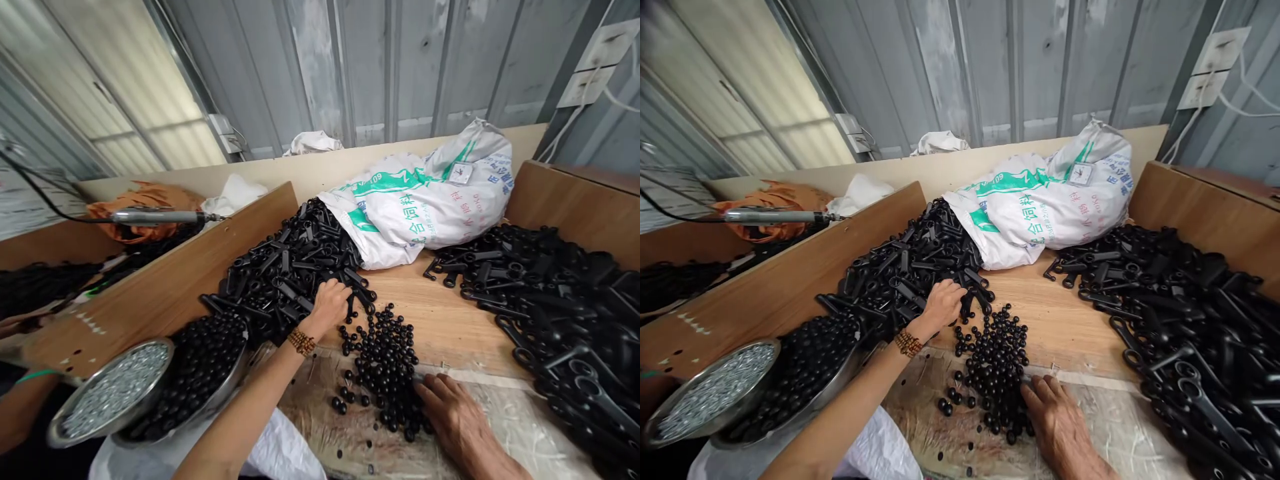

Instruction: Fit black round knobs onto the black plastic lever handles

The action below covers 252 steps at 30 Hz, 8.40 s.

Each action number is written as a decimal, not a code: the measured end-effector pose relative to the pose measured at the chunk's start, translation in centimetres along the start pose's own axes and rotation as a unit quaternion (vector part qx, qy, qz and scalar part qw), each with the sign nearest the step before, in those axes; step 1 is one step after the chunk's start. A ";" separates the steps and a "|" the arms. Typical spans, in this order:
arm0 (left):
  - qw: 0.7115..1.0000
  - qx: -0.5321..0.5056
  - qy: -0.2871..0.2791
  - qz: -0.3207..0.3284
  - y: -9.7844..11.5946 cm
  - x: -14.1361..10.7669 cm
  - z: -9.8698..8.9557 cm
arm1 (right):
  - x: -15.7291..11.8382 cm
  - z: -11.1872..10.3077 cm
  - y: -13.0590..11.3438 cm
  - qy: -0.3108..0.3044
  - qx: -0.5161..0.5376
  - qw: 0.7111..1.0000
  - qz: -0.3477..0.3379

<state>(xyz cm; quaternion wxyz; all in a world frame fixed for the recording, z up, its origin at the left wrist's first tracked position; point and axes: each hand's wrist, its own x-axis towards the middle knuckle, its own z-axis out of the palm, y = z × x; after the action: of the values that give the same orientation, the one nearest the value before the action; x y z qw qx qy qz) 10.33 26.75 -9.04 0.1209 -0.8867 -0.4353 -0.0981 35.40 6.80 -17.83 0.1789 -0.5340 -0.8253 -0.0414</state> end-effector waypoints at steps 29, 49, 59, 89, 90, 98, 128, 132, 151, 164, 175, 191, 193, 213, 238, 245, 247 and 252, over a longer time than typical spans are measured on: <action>0.985 0.010 -0.152 0.079 4.9 5.5 3.5 | -4.3 -7.8 0.1 0.159 0.807 0.478 0.307; 0.792 -0.591 0.119 -0.103 10.0 -0.8 -7.0 | -4.4 -8.3 -3.6 0.091 0.778 0.572 0.245; 0.475 -0.871 -0.063 -0.109 16.0 -5.1 -10.7 | -2.6 -10.8 -5.6 0.137 0.794 0.552 0.214; 0.460 -0.875 0.064 -0.136 21.0 -7.2 -13.1 | -3.7 -9.6 -7.8 0.205 0.673 0.669 0.242; 0.463 -0.873 0.067 -0.140 21.2 -7.3 -13.1 | -3.8 -9.5 -7.8 0.203 0.678 0.665 0.239; 0.514 -0.844 0.091 -0.122 21.8 -8.0 -12.3 | -4.5 -8.8 -7.5 0.183 0.642 0.711 0.219; 0.615 -0.761 0.050 -0.201 17.3 -8.5 -8.4 | -8.8 -18.3 13.4 0.139 0.252 0.846 0.448; 0.628 -0.748 0.000 -0.214 16.8 -9.1 -9.1 | -7.5 -18.4 14.8 0.066 0.262 0.859 0.434; 0.687 -0.696 -0.016 -0.208 11.3 -12.8 -7.9 | 1.3 -13.9 14.1 -0.097 0.034 0.908 0.407; 0.686 -0.694 -0.015 -0.217 10.7 -12.8 -6.9 | 4.1 -14.6 16.2 -0.166 -0.133 0.921 0.328; 0.714 -0.664 -0.027 -0.220 9.5 -12.6 -6.8 | 1.6 -15.1 16.2 -0.158 -0.207 0.919 0.296; 0.717 -0.625 0.039 -0.307 5.6 -8.7 -6.2 | 3.4 -11.2 14.4 -0.176 -0.223 0.932 0.226; 0.713 -0.629 0.035 -0.308 5.6 -8.7 -5.8 | 3.6 -11.3 14.5 -0.184 -0.216 0.933 0.222; 0.697 -0.663 0.030 -0.271 6.0 -10.4 -5.8 | 5.3 -10.4 12.7 -0.189 -0.169 0.859 0.445; 0.684 -0.641 0.012 -0.349 5.3 -6.5 -5.9 | 1.8 -8.7 11.5 -0.168 -0.163 0.933 0.275; 0.704 -0.632 0.006 -0.325 4.8 -6.6 -5.4 | 0.9 -8.8 11.2 -0.151 -0.173 0.931 0.282; 0.723 -0.619 0.019 -0.305 4.5 -6.4 -5.3 | 0.9 -9.2 10.3 -0.144 -0.170 0.934 0.278; 0.817 -0.512 0.071 -0.257 2.4 -5.0 -3.9 | 2.3 -9.4 6.4 -0.112 -0.123 0.960 0.224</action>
<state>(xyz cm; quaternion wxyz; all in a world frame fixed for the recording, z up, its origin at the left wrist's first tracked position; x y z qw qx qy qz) 8.98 20.44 -6.98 -0.3496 -0.6674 -0.5241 -0.3970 42.60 9.12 -9.06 0.0225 -0.7240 -0.6882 -0.0411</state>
